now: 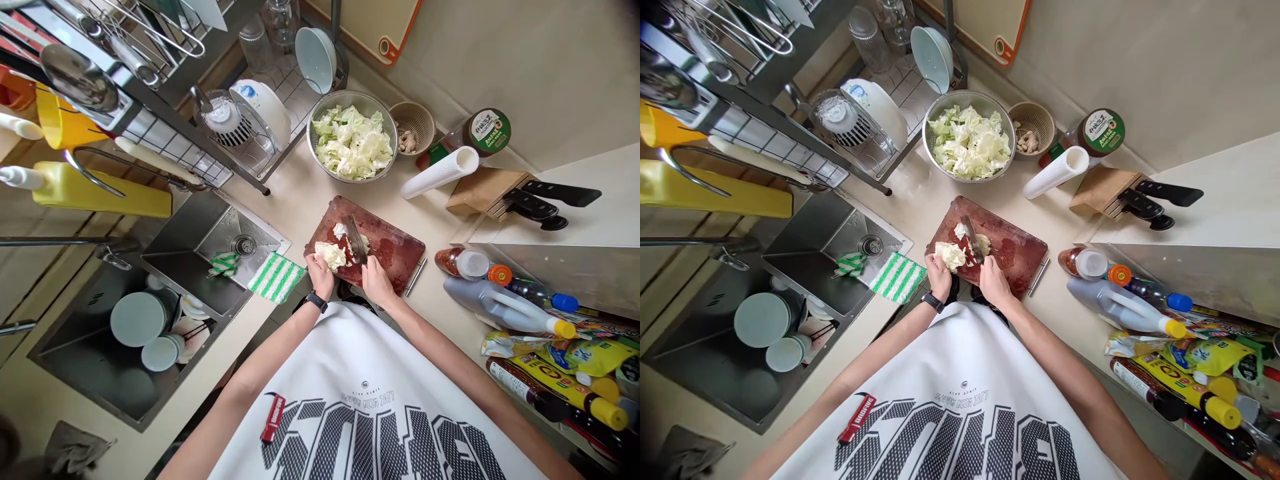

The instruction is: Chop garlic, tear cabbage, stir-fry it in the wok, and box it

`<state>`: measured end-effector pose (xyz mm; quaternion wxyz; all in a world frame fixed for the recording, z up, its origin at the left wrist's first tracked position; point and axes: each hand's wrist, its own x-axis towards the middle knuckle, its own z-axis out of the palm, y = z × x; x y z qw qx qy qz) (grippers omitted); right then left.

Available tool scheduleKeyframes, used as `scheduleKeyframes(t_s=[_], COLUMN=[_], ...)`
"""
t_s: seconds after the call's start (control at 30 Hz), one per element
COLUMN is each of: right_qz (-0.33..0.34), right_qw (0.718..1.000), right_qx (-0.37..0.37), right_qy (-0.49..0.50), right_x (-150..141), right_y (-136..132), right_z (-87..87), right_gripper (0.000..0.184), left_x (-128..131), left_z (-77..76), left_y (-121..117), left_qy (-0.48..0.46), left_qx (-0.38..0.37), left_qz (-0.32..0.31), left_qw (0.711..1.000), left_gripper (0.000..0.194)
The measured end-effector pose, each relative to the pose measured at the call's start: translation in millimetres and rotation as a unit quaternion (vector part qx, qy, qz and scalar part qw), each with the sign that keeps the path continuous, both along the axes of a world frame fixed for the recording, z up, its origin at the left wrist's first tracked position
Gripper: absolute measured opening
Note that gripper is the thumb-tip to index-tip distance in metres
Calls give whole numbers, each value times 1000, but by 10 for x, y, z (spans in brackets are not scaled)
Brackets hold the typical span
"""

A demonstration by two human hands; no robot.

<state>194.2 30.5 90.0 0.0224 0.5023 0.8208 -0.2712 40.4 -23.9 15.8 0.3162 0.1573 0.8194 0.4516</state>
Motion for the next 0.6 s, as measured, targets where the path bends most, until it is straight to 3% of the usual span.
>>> scheduleKeyframes(t_s=[0.1,0.27,0.6], right_qz=[-11,46,87], right_qw=[1000,996,986], right_qx=[11,-30,-75], right_qy=[-2,-71,-124], right_x=[-28,-230,-467], right_y=[-138,-434,-436], right_z=[249,621,510], right_gripper=[22,34,29], left_x=[70,140,75], left_z=[-20,-31,-20], left_y=[-14,-17,31], left_qy=[24,51,30], left_qx=[2,-11,-68], left_qz=[17,9,6], left_qw=[1000,999,997], left_gripper=[10,10,17])
